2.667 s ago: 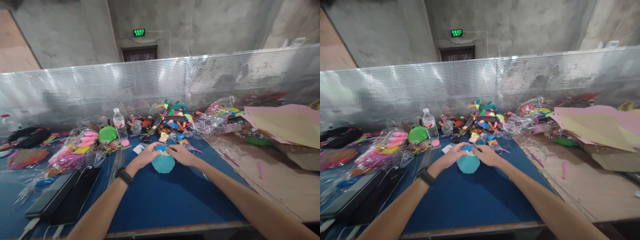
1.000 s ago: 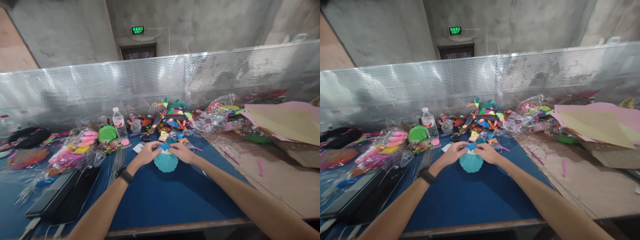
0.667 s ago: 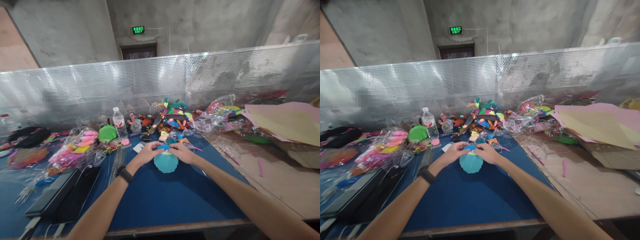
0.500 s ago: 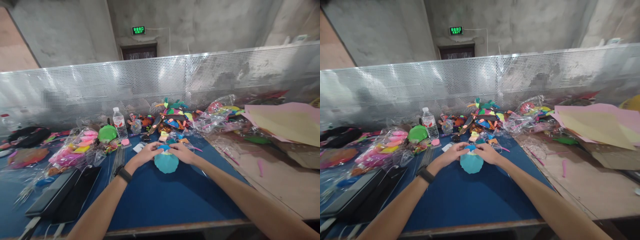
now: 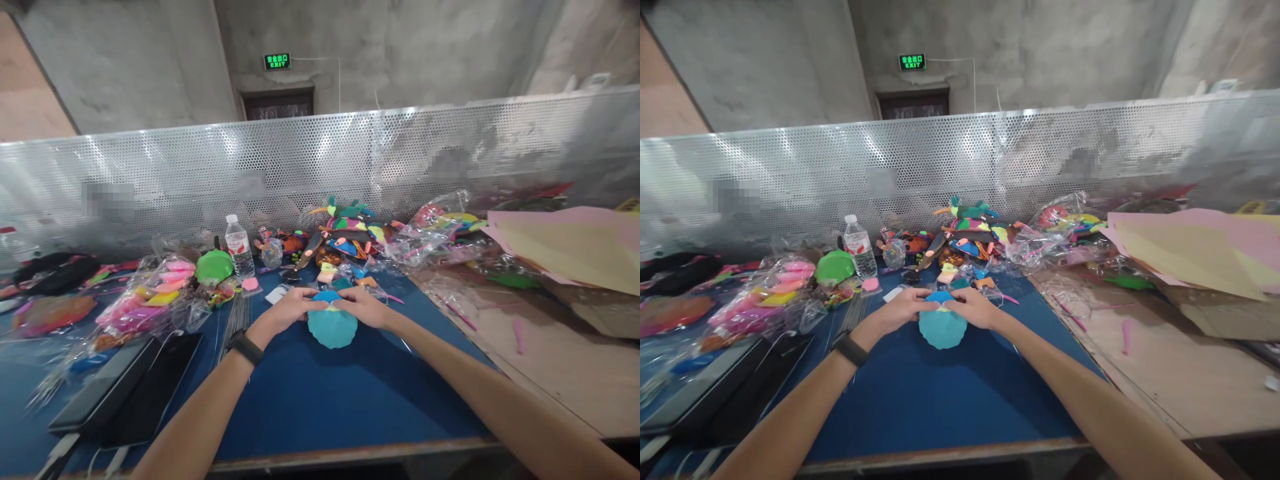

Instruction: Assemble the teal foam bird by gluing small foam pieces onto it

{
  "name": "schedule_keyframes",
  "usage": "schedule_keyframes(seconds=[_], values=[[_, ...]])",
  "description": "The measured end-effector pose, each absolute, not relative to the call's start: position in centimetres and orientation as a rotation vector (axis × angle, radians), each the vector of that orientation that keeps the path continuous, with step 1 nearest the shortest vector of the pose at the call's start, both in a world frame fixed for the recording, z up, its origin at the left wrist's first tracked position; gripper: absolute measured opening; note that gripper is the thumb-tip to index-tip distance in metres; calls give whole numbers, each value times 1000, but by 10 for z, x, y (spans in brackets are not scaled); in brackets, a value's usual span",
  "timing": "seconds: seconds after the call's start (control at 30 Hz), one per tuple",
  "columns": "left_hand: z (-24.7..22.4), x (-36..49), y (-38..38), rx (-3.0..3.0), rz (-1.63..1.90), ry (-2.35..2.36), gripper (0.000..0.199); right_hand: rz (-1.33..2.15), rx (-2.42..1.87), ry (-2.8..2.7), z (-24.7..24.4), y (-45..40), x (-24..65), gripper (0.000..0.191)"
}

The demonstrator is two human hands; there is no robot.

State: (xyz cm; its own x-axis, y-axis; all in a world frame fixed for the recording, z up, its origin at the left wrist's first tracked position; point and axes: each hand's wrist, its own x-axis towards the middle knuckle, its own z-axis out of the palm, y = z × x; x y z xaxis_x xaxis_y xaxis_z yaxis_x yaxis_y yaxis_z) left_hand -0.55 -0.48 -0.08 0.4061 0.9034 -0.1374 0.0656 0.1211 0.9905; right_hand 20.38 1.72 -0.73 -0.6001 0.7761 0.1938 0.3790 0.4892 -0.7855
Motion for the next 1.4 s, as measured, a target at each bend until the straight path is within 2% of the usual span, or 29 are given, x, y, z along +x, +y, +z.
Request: schedule_keyframes(seconds=[0.37,0.7,1.0,1.4], values=[[-10,-5,0,1428,795,993,30,948,-962,-2239,-3,14,202,38],[-8,-9,-1,1382,748,909,39,964,-990,-2217,-3,14,204,38],[-11,-9,0,1307,721,937,38,1208,-1009,-2047,-2,11,204,40],[-9,-8,-3,1333,718,914,40,987,-938,-2250,-3,12,203,46]])
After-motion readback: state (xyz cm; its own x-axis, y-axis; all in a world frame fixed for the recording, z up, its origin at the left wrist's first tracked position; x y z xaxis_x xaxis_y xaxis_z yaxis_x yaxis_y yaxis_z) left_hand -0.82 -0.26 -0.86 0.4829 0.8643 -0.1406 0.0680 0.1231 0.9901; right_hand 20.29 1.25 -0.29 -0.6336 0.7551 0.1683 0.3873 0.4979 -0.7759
